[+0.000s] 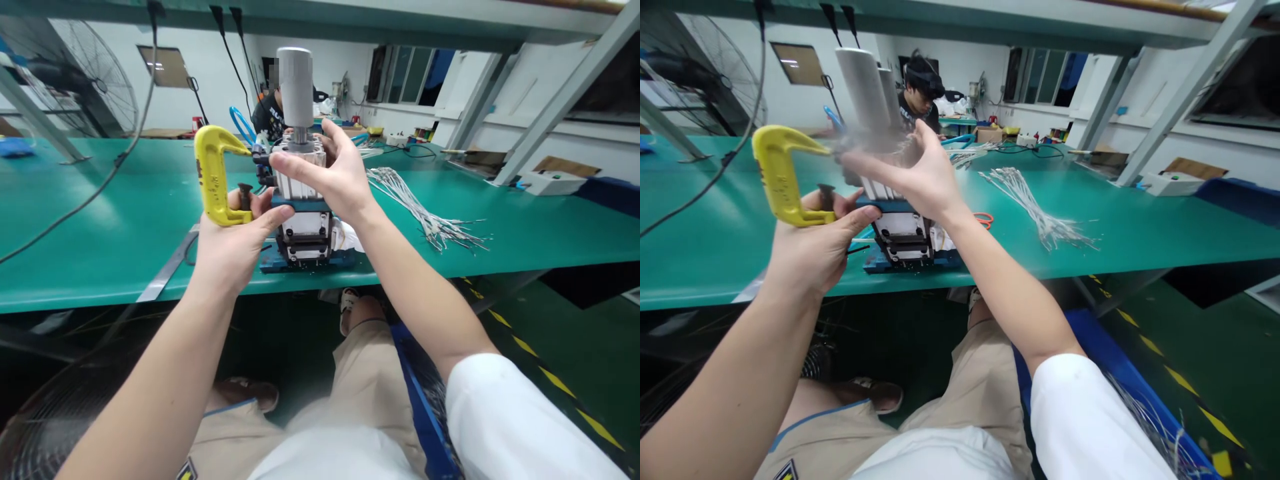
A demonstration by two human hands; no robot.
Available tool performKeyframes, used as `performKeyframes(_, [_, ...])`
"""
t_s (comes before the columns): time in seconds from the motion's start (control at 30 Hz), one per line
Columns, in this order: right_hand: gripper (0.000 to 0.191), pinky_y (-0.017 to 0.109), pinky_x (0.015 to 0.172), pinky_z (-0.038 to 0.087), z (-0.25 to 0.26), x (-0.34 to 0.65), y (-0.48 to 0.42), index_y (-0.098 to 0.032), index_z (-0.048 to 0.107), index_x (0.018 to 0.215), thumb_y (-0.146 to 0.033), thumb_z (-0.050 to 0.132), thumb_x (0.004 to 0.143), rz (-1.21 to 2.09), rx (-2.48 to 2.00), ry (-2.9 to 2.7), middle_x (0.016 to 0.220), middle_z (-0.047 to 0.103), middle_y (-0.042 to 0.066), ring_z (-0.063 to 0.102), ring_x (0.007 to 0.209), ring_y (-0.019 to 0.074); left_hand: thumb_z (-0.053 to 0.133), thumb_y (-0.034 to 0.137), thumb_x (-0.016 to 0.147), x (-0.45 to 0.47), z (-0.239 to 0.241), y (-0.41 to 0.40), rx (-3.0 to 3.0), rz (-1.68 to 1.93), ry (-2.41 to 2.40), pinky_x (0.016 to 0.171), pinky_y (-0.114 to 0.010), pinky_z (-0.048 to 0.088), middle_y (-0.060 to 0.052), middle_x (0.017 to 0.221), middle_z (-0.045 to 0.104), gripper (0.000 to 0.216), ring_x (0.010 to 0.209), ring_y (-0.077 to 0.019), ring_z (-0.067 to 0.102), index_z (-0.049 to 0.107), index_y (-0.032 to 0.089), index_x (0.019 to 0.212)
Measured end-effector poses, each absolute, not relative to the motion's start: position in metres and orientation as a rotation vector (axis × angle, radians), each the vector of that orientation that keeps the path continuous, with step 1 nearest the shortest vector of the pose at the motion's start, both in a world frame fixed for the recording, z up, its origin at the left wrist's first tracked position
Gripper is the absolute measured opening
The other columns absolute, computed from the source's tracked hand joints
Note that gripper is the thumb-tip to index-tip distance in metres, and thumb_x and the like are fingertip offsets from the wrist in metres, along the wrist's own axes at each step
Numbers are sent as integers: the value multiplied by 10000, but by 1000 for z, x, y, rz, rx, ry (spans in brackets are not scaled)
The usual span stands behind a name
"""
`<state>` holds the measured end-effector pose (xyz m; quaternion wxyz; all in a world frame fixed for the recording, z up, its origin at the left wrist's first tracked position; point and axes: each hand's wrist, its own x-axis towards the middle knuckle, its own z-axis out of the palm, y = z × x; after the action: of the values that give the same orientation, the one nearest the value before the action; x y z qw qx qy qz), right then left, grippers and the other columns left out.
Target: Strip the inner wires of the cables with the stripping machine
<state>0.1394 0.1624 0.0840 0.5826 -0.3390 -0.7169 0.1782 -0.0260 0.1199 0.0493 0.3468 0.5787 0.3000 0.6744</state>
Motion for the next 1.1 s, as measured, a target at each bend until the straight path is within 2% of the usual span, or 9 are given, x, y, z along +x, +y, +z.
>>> performKeyframes(0.1, [1098,439,1177,394,87,136,158,-133,314,1491,-721,782,691,508,-708,-1626,1413,560,128,494,1354,314,902,206,575,-25,50,119,1480,1760,790,1025,-400,560,21,717,596,439,1091,-279,684,463,209,601])
performKeyframes(0.3, [954,547,1185,343,87,134,159,-153,459,1424,-753,717,727,506,-639,-1649,1340,605,78,475,1368,358,901,228,573,-25,51,118,1500,1755,800,1041,-420,552,27,677,555,443,1071,-283,689,460,215,605])
performKeyframes(0.43, [884,505,1155,393,89,133,158,-128,552,1333,-716,736,700,474,-618,-1612,1299,641,66,520,1327,338,903,212,563,-25,52,118,1483,1755,814,1033,-403,554,34,660,561,438,1063,-280,694,467,215,598])
performKeyframes(0.53, [786,386,1135,425,93,131,152,-137,570,1304,-637,755,726,479,-683,-1610,1274,672,51,570,1280,276,889,184,584,-24,53,117,1482,1749,806,1036,-388,544,39,667,574,419,1090,-275,685,471,207,611])
performKeyframes(0.6, [749,360,1103,457,94,131,148,-150,580,1280,-634,729,728,481,-667,-1600,1243,691,30,605,1238,245,878,170,592,-22,53,115,1458,1759,786,1052,-376,527,40,677,588,408,1126,-270,672,472,203,616])
performKeyframes(0.8, [866,444,1074,490,90,128,147,-149,528,1301,-708,751,678,483,-598,-1561,1280,669,81,616,1226,293,875,154,570,-22,52,112,1390,1759,804,1030,-357,538,36,671,606,387,1169,-278,656,493,203,610])
performKeyframes(0.93, [863,426,1075,487,89,128,155,-186,512,1308,-729,749,681,505,-620,-1586,1284,666,86,612,1228,286,881,162,577,-24,52,118,1423,1724,778,1043,-357,530,26,682,617,385,1172,-279,657,499,203,606])
performKeyframes(1.03, [971,451,1104,449,92,135,153,-158,466,1367,-709,805,643,517,-674,-1557,1347,612,139,533,1314,320,887,227,625,-28,51,116,1469,1705,822,1032,-373,538,-17,835,710,313,1159,-275,662,580,189,676])
performKeyframes(1.1, [1014,506,1151,373,90,142,135,-142,451,1392,-672,847,624,452,-753,-1499,1422,534,162,417,1404,354,854,309,703,-35,44,101,1532,1703,920,1019,-381,544,-47,989,745,249,1141,-269,668,666,181,803])
